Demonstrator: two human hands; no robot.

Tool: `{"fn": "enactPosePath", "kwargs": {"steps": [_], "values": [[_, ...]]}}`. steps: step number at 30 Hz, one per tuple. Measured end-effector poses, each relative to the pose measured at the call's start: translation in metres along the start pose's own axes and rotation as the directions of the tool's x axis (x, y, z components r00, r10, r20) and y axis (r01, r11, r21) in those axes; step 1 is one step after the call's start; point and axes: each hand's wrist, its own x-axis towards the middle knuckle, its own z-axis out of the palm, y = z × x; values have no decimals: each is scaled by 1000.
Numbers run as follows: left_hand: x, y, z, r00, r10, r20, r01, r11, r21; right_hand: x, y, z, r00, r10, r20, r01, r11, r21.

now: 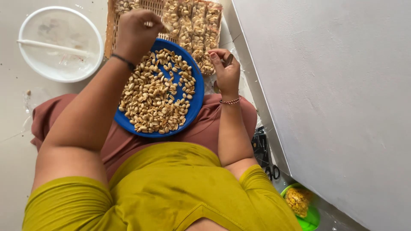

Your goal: Sort and inspect nuts from a basket into a bowl by hand and using a spoon

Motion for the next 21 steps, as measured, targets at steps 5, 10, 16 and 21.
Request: {"fn": "enactPosePath", "kwargs": {"steps": [5,10,16,21], "values": [[35,-73,67,984,-134,114,111,977,184,12,15,-3,999,51,16,-52,996,70],[41,-126,116,875,-372,310,204,864,461,15,26,-4,985,163,62,-168,983,79],[48,-147,133,664,-602,443,413,790,453,18,23,0,977,161,139,-176,979,104],[54,-131,130,520,-670,529,497,741,451,19,21,2,968,172,184,-195,974,114]]}}
